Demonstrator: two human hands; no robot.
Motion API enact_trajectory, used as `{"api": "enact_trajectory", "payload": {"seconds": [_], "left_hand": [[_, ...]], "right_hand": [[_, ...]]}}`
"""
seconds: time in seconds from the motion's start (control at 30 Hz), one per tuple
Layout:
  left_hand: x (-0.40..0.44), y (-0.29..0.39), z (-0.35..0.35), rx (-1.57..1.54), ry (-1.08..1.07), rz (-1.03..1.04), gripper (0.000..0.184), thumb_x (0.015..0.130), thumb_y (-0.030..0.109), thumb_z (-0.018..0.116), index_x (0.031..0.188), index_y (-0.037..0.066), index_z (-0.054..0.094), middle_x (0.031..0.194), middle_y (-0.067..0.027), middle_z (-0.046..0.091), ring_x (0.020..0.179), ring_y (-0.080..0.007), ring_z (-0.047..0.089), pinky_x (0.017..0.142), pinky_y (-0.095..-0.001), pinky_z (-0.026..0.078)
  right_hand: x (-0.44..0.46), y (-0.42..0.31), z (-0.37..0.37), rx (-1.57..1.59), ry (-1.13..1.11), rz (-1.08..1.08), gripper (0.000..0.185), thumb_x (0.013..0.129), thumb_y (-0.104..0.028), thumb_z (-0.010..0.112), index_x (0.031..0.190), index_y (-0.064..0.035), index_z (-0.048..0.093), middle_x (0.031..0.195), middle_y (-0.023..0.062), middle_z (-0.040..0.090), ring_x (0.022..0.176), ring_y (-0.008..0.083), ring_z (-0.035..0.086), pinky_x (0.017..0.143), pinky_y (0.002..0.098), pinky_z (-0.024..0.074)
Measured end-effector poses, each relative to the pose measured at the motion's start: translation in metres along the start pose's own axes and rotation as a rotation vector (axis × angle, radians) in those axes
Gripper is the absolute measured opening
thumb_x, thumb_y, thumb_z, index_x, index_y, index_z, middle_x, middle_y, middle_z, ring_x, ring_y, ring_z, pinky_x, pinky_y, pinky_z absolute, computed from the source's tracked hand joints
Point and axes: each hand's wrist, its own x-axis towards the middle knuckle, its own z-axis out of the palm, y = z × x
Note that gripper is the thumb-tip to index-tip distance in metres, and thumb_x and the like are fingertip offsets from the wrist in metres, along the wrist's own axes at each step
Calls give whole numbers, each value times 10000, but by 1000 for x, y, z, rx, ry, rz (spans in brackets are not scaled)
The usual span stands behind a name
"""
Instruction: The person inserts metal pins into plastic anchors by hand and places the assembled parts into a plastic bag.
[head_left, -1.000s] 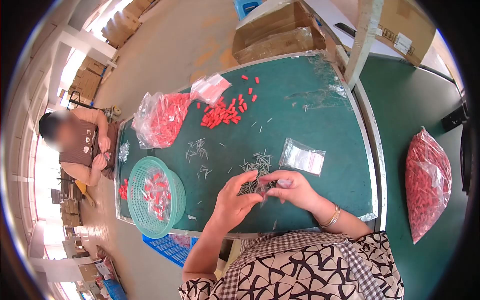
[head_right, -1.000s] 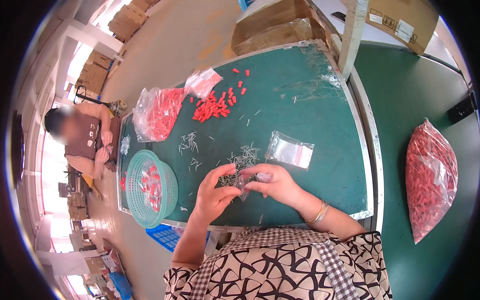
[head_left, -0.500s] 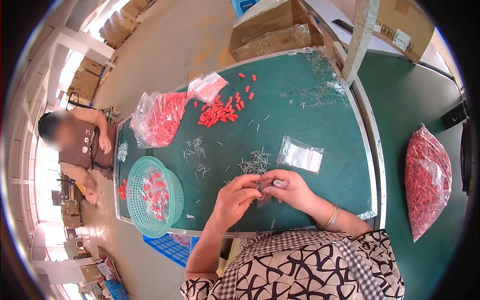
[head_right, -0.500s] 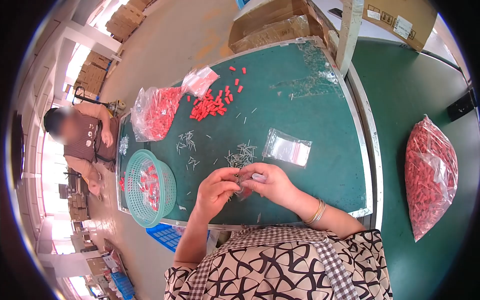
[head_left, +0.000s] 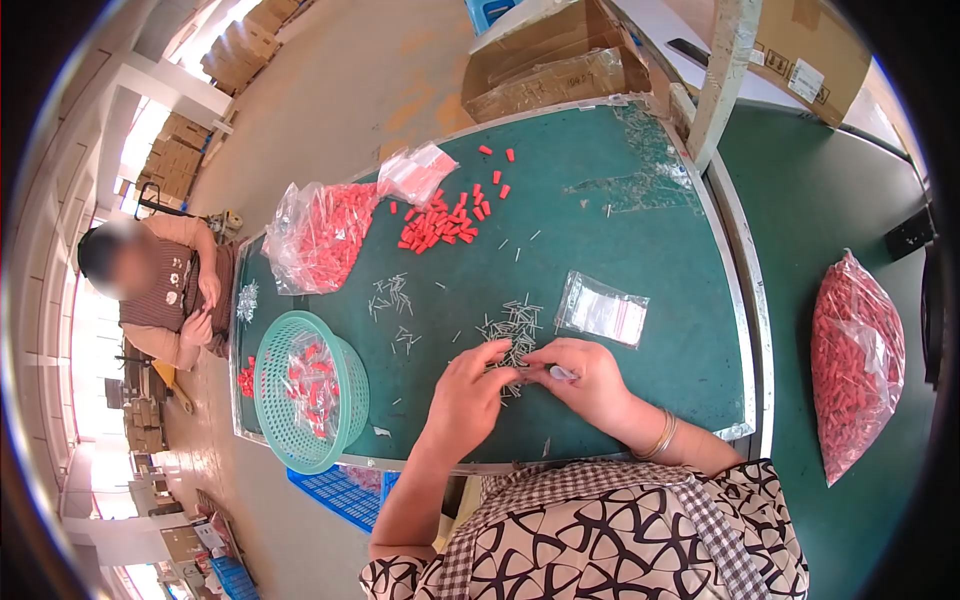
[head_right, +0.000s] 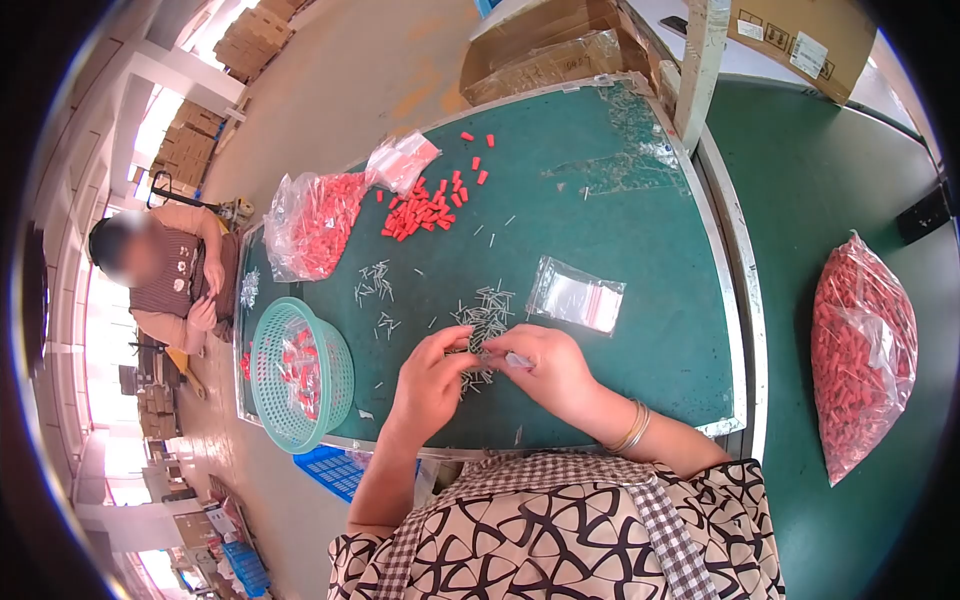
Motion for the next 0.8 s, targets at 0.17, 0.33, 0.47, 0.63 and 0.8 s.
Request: {"api": "enact_trajectory", "payload": {"seconds": [0.17,0.33,0.47,0.63,0.8], "left_hand": [[11,18,-8,278,-67,73,205,751,-13,647,948,41,631,1205,-115,574,1030,-298,594,848,-424,494],[4,3,-8,103,-13,5,241,723,-38,700,946,38,646,1055,-113,650,901,-299,645,797,-356,524],[-3,4,9,-282,190,-249,242,741,-63,704,962,23,655,952,-95,673,843,-214,656,744,-301,519],[-2,6,22,-397,178,-401,171,773,-63,693,932,-8,664,894,-71,665,824,-144,635,716,-273,505],[1,6,22,-464,167,-464,104,780,-67,682,869,-16,664,831,-61,641,776,-134,612,700,-254,487]], "right_hand": [[-2,4,2,-64,37,-70,260,741,6,713,992,-56,687,850,114,669,738,298,658,631,369,525],[-1,1,0,-87,25,-78,244,755,0,709,992,-53,693,851,117,672,761,296,662,642,366,527],[-1,0,1,-32,59,24,208,781,-22,712,988,-48,709,863,115,682,779,277,670,654,352,529],[2,-6,-2,23,16,152,163,805,-52,708,968,-57,723,876,109,685,790,253,668,666,339,525],[3,-5,-3,41,11,187,124,805,-66,710,928,-58,724,836,96,666,771,241,649,666,338,510]]}}
